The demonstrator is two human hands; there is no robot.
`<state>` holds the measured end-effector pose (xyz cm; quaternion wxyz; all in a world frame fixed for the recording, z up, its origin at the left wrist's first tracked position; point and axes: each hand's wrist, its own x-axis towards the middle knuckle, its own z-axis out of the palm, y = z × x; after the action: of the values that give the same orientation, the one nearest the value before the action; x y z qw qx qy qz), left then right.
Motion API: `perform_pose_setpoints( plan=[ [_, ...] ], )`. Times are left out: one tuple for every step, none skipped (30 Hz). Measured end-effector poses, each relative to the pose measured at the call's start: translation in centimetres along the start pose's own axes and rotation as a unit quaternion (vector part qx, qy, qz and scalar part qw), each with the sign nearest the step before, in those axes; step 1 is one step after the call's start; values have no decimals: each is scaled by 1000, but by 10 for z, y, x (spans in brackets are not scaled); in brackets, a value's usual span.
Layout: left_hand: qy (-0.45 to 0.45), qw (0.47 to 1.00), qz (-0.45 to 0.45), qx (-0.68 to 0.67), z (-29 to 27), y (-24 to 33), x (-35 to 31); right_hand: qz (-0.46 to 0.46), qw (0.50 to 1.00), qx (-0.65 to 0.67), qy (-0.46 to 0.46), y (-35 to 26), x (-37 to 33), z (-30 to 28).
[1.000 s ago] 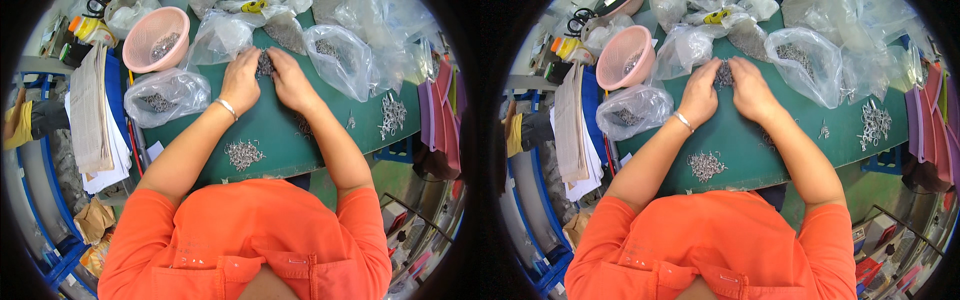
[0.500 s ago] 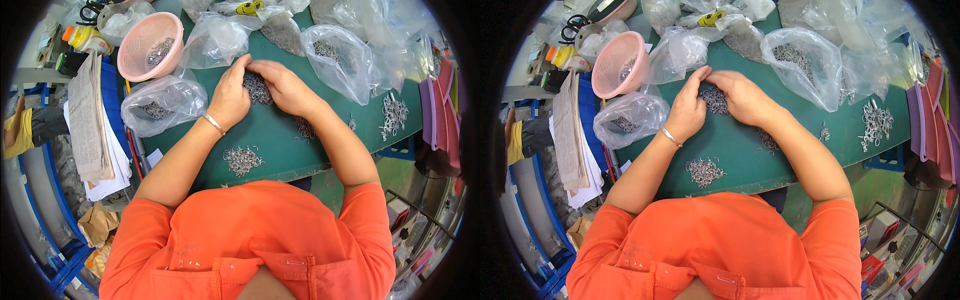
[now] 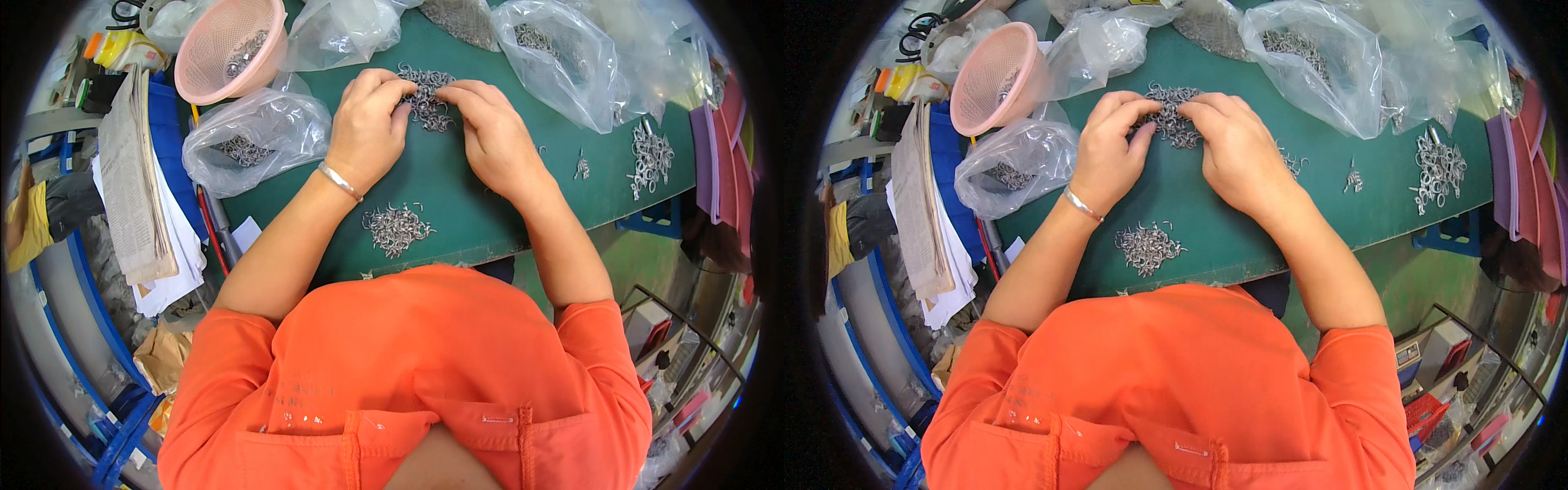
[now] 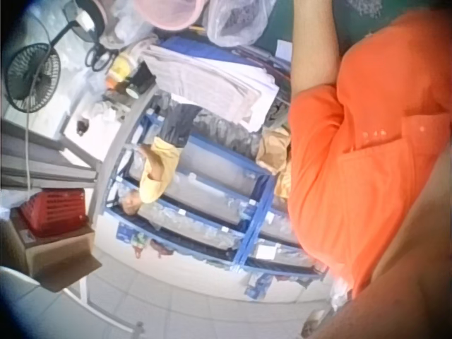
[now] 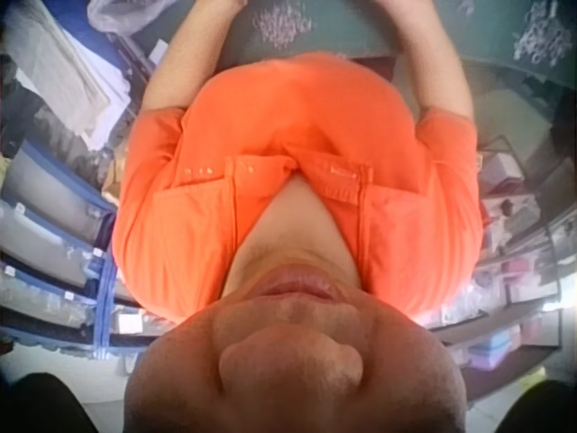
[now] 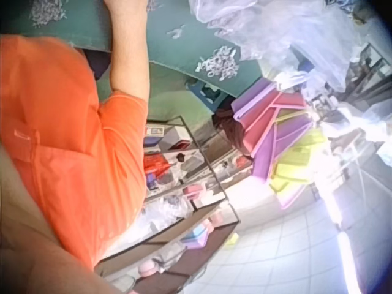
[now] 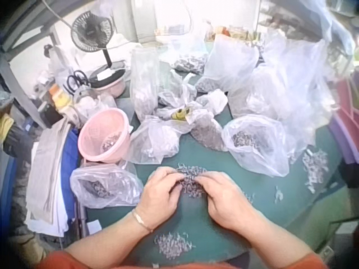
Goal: The person sorts small metal components on a green work surface by hand, moving them into piles and plastic bags.
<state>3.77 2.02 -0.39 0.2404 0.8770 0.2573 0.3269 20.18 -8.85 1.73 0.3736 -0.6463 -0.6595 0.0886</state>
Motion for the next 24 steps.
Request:
perform_pose_setpoints(
  plan=[
    [2, 1000, -3, -7, -4, 2, 1, -6, 1000, -13, -11, 0, -1, -2],
    [-4, 1000, 17, 10, -9, 7, -2, -9, 999, -23, -26, 0, -6, -1],
    [-30, 999, 19, 15, -10, 9, -8, -11, 999, -33, -41, -2, -12, 1],
    [-56, 998, 20, 19, -11, 10, -14, -21, 998, -36, -51, -7, -19, 3],
    [-82, 996, 20, 22, -11, 11, -22, -13, 998, -8, -57, -11, -23, 3],
    [-89, 996, 19, 5, -12, 12, -28, -5, 998, 19, -62, -15, -25, 2],
    [-65, 998, 19, 4, -12, 13, -29, 4, 997, 47, -68, -16, -27, 2],
    [-43, 999, 17, 0, -14, 18, -30, -2, 999, 21, -36, -15, -31, 3],
    [-21, 1000, 16, -3, -15, 22, -31, 4, 999, 29, -42, -16, -33, 5],
    [-33, 999, 19, 10, -15, 23, -32, 10, 998, 36, -47, -18, -35, 7],
    [-57, 998, 31, 7, -15, 19, -34, 13, 998, 43, -50, -19, -36, 8],
    [-79, 996, 43, 3, -16, 12, -38, 6, 997, 36, -72, -19, -40, 6],
    [-102, 993, 55, 0, -17, 9, -41, 8, 998, 34, -54, -20, -42, 5],
    [-93, 994, 57, -8, -18, 12, -40, 12, 999, 32, -36, -21, -43, 4],
    [-84, 995, 58, -15, -21, 18, -38, 15, 999, 30, -19, -21, -45, 3],
    [-75, 995, 60, -22, -23, 22, -39, -7, 999, 9, -32, -22, -47, 4],
    [-87, 994, 59, -15, -23, 23, -41, -30, 999, -13, -44, -23, -49, 4],
    [-99, 993, 58, -7, -23, 24, -43, -53, 996, -34, -56, -23, -51, 3],
    [-111, 992, 57, 0, -24, 24, -44, -39, 998, -28, -41, -24, -53, 3],
    [-97, 994, 56, -1, -23, 21, -44, -26, 999, -23, -25, -23, -55, 1],
    [-83, 995, 55, -1, -22, 16, -46, -13, 1000, -18, -9, -22, -57, -1],
    [-68, 996, 55, -2, -22, 13, -46, 7, 1000, -8, 7, -21, -59, -3],
    [-76, 996, 56, -3, -22, 15, -45, 5, 1000, -11, 2, -22, -60, -3],
    [-83, 995, 58, -4, -23, 19, -43, 3, 1000, -15, -3, -23, -60, -2]
  ],
)
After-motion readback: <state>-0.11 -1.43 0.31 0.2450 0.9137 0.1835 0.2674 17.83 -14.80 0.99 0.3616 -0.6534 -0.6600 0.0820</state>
